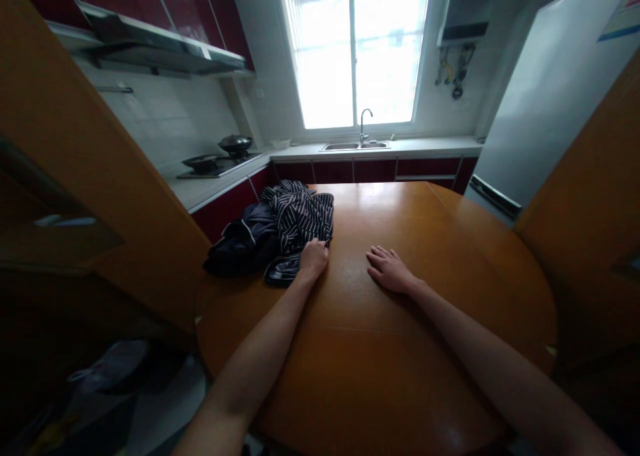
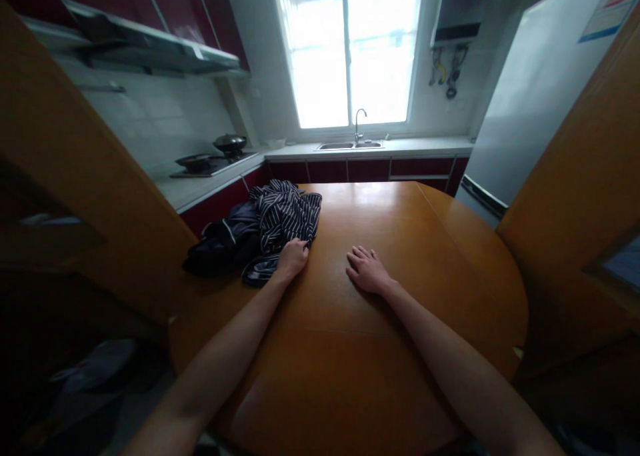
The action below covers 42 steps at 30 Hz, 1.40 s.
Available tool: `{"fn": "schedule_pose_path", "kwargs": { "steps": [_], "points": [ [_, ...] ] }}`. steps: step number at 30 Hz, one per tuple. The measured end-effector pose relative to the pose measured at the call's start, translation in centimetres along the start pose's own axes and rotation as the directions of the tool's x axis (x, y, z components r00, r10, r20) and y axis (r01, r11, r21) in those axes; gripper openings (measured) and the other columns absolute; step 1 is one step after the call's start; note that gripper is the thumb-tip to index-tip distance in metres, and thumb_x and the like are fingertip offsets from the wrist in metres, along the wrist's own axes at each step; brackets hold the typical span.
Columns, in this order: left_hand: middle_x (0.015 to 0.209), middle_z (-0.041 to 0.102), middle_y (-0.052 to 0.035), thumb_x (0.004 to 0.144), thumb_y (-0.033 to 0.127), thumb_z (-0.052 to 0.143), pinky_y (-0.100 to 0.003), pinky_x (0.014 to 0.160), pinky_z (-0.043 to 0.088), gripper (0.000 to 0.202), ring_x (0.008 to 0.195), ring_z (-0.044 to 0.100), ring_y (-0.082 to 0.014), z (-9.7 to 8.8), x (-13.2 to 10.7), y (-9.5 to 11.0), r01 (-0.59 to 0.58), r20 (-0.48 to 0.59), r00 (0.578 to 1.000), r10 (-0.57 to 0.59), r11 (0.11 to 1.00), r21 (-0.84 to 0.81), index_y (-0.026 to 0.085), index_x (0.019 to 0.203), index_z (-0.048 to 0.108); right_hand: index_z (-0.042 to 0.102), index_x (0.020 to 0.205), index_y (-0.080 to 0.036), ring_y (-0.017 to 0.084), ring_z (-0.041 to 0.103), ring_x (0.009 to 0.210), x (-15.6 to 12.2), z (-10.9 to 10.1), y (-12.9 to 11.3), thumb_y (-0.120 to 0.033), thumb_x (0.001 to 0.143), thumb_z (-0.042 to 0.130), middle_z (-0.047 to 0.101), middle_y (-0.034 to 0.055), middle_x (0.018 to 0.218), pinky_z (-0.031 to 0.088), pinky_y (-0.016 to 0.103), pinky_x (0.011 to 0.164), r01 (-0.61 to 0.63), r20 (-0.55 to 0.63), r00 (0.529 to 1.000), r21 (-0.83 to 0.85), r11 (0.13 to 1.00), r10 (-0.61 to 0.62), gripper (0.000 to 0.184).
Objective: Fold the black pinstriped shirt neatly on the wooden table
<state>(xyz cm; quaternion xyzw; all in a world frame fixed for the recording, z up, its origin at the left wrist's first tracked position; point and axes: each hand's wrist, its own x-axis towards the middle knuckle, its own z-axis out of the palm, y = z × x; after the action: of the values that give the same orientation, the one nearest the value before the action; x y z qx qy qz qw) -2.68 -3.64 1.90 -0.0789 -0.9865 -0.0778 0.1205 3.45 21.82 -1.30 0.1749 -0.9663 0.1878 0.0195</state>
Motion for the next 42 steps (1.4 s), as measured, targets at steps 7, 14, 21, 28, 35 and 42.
{"fn": "schedule_pose_path", "kwargs": {
  "steps": [7,14,21,28,35,42],
  "points": [
    [0.103,0.073,-0.0077,0.095,0.023,0.049,-0.025,0.087,0.048,0.027,0.097,0.068,-0.0198,-0.2,-2.2,3.8,-0.172,0.033,0.984,0.176,0.980,-0.105,0.021,0.101,0.075,0.054,0.144,-0.018,0.027,0.032,0.148,0.2,0.4,0.0,-0.037,0.097,0.048,0.042,0.0112,0.157,0.019,0.049,0.121,-0.001,-0.094,0.996,0.049,0.999,0.005,0.051],
    [0.095,0.076,-0.0047,0.100,0.043,0.046,-0.025,0.084,0.048,0.038,0.092,0.069,-0.0204,-0.7,-4.9,7.1,-0.495,0.045,0.829,0.557,0.769,-0.405,0.022,0.100,0.077,0.064,0.130,-0.013,0.021,0.062,0.119,1.4,0.2,1.9,-0.023,0.095,0.039,0.068,0.0125,0.129,0.045,0.032,0.105,-0.139,-0.347,0.898,0.362,0.922,0.272,0.044],
    [0.112,0.074,-0.0041,0.099,0.031,0.048,-0.029,0.098,0.048,0.032,0.105,0.066,-0.0198,-0.9,-1.5,2.4,-0.368,-0.124,0.927,0.354,0.800,-0.474,0.019,0.111,0.075,0.059,0.140,-0.020,0.023,0.042,0.141,0.9,0.4,1.9,-0.022,0.094,0.045,0.046,0.0095,0.154,0.031,0.040,0.118,0.102,-0.252,0.965,0.117,0.988,-0.070,0.048],
    [0.143,0.056,-0.0115,0.094,0.027,0.056,-0.041,0.111,0.042,0.035,0.132,0.053,-0.0284,1.9,1.2,-3.7,0.026,-0.101,0.994,-0.041,0.990,-0.139,0.020,0.125,0.070,0.061,0.135,-0.020,0.027,0.028,0.150,0.7,0.1,1.2,-0.022,0.098,0.042,0.039,0.0077,0.159,0.023,0.051,0.121,0.079,-0.088,0.993,0.017,0.997,-0.077,0.041],
    [0.145,0.054,-0.0161,0.097,0.022,0.048,-0.033,0.115,0.037,0.044,0.134,0.051,-0.0251,4.0,1.4,-2.8,-0.069,-0.037,0.997,0.064,0.986,-0.153,0.010,0.136,0.061,0.062,0.132,-0.020,0.027,0.044,0.138,0.6,-1.3,1.2,-0.027,0.103,0.037,0.053,0.0116,0.148,0.029,0.046,0.114,-0.111,-0.125,0.987,-0.063,0.992,0.102,0.039],
    [0.149,0.051,-0.0159,0.097,0.025,0.051,-0.035,0.118,0.033,0.046,0.139,0.046,-0.0261,4.6,1.1,-1.4,-0.156,0.004,0.987,0.159,0.973,-0.168,0.010,0.139,0.059,0.072,0.099,-0.018,0.022,0.058,0.107,0.5,-2.0,1.5,-0.014,0.095,0.047,0.068,0.0114,0.112,0.041,0.029,0.093,-0.047,-0.192,0.981,-0.113,0.992,0.025,0.026]
  ]
}}
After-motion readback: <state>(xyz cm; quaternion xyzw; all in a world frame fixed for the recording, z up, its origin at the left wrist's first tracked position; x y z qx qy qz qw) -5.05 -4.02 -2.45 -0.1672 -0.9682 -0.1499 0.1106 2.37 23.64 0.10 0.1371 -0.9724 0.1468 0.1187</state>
